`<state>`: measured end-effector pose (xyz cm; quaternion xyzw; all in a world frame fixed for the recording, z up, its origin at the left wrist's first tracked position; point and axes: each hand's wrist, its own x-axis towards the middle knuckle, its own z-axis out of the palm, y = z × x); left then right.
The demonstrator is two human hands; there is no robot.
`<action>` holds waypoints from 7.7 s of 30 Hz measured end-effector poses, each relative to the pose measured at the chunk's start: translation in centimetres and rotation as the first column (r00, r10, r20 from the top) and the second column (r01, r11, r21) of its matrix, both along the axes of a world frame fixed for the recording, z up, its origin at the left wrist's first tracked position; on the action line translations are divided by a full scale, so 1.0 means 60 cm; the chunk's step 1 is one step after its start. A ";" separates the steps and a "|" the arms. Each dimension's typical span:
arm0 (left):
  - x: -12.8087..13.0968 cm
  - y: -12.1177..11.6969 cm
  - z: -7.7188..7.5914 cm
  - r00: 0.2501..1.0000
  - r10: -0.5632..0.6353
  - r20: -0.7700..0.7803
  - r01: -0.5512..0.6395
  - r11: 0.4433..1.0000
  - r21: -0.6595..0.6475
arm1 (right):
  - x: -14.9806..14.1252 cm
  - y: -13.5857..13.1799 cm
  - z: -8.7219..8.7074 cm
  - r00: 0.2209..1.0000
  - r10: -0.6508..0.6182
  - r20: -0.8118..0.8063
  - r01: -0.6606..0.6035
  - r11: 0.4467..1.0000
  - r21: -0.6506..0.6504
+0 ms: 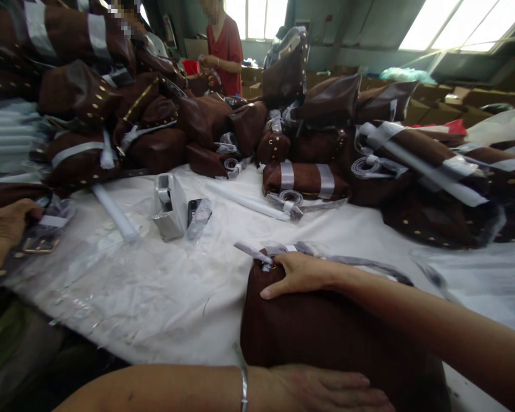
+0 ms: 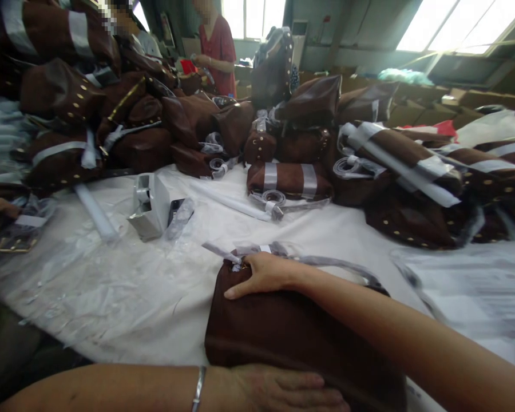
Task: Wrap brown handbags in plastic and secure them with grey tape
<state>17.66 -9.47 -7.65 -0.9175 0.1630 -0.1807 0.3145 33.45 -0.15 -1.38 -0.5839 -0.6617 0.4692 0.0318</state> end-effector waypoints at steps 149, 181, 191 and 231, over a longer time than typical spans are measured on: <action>-0.157 0.113 0.214 0.985 0.105 -0.139 -0.140 0.003 -0.990 | -0.114 -0.241 0.062 0.869 -0.335 -0.363 0.486 0.711 0.508; -0.172 0.188 0.143 0.866 0.397 -0.304 -0.284 -0.110 -0.953 | -0.050 -0.297 0.050 0.981 -0.193 -0.011 0.141 0.677 0.722; -0.139 -0.087 0.071 0.924 0.365 -0.112 -0.289 0.477 -0.830 | -0.044 -0.409 -0.049 0.868 -0.188 0.460 -0.268 0.602 0.752; -0.180 -0.025 -0.080 0.808 0.426 0.407 0.005 0.686 -0.727 | -0.193 -0.314 0.026 0.943 0.166 -0.290 0.123 0.633 0.764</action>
